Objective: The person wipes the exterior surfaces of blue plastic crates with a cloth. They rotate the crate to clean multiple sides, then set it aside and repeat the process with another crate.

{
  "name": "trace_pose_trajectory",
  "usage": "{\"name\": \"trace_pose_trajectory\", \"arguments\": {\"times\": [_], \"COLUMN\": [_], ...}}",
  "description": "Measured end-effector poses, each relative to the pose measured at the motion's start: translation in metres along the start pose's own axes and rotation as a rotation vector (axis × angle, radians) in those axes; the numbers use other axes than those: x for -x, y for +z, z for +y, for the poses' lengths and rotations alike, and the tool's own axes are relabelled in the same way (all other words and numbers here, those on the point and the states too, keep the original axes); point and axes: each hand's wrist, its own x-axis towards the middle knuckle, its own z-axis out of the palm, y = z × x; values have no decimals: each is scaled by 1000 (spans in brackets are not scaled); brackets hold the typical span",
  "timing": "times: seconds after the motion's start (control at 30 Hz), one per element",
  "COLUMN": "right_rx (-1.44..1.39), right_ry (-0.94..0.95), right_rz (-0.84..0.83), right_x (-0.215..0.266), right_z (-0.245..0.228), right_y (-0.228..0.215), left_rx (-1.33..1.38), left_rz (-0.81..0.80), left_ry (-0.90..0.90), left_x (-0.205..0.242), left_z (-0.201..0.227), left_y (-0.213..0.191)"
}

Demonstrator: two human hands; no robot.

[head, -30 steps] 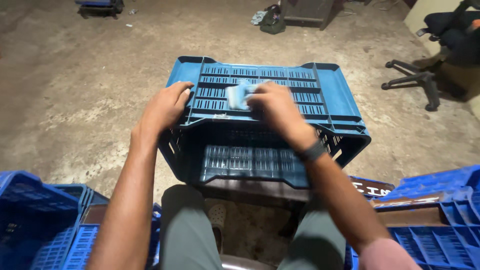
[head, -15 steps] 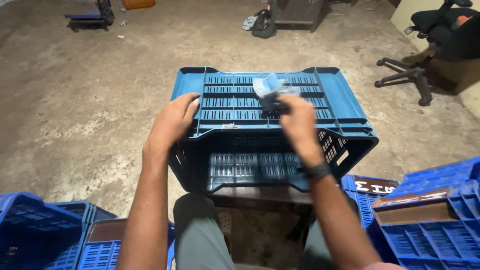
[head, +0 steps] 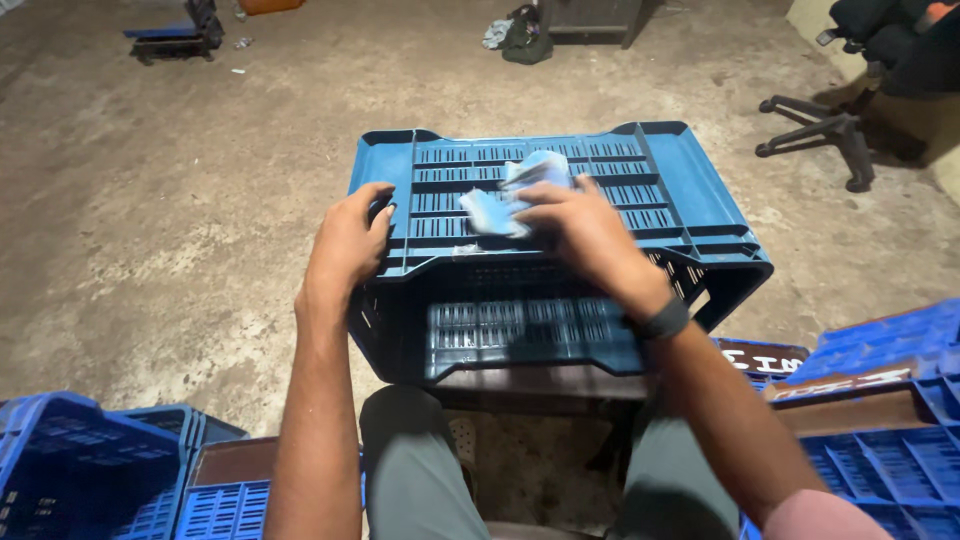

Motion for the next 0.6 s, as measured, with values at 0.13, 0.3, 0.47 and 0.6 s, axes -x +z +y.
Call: {"name": "trace_pose_trajectory", "arguments": {"times": [0.13, 0.3, 0.47, 0.6], "right_rx": [264, 288, 182, -187], "right_ry": [243, 348, 326, 130], "right_rz": [38, 251, 464, 351], "right_x": [33, 39, -19, -65], "right_z": [48, 63, 19, -44], "right_y": [-35, -28, 47, 87], "left_rx": [-14, -4, 8, 30], "left_rz": [-9, 19, 30, 20], "left_ry": [-10, 29, 51, 17], "left_x": [-2, -2, -1, -3], "left_z": [-1, -4, -7, -8], "left_y": [-1, 1, 2, -3]}}
